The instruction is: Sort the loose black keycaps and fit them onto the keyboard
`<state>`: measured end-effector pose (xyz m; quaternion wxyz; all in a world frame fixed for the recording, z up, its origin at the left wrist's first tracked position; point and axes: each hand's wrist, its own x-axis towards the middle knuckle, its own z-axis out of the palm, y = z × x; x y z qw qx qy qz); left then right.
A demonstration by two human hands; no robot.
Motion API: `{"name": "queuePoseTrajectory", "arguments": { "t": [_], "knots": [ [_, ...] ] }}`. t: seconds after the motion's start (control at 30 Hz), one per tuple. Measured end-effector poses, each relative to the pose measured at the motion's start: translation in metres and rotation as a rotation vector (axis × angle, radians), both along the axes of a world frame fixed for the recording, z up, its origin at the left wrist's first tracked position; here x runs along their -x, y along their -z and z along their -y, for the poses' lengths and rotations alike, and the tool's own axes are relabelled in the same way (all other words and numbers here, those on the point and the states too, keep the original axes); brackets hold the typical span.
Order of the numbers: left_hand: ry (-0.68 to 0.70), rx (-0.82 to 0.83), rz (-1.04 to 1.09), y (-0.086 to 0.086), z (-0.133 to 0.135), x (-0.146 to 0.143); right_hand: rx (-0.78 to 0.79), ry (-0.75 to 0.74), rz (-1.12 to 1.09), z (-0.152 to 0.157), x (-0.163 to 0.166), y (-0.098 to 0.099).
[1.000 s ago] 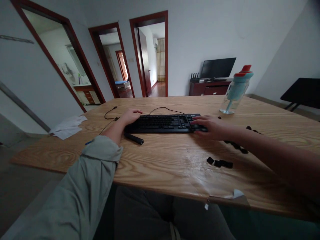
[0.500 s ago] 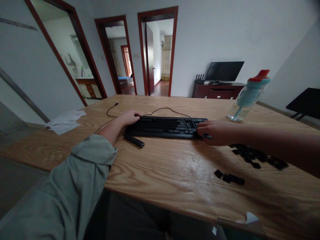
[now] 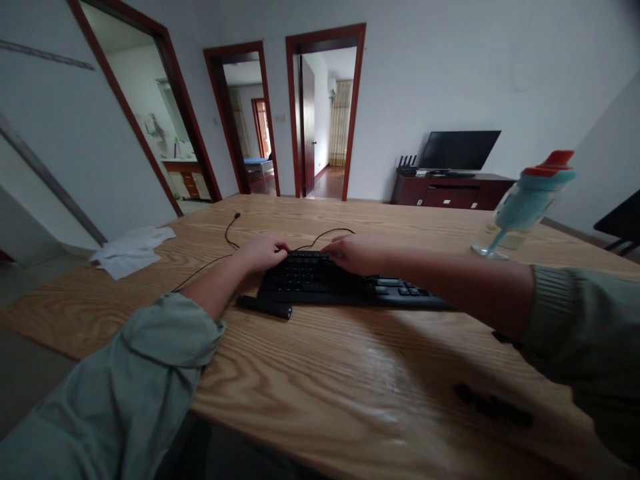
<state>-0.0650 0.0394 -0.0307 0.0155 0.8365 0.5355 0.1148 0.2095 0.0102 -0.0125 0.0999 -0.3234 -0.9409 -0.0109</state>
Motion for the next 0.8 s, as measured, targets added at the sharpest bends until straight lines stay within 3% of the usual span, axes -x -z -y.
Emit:
{"name": "queuePoseTrajectory", "arguments": {
  "t": [0.2, 0.53, 0.7, 0.8],
  "knots": [
    [-0.005, -0.019, -0.044, 0.000, 0.008, -0.001, 0.018, -0.050, -0.051, -0.003, -0.001, 0.016],
    [0.010, -0.023, -0.114, -0.004, 0.017, -0.003, 0.139, -0.038, -0.171, -0.002, 0.000, 0.020],
    [0.015, -0.025, -0.105, -0.003, 0.017, -0.003, 0.192, -0.114, -0.248, 0.003, -0.004, 0.022],
    [0.009, -0.027, -0.109, -0.003, 0.016, -0.004, 0.223, -0.065, -0.265, 0.004, -0.006, 0.022]
  ]
}}
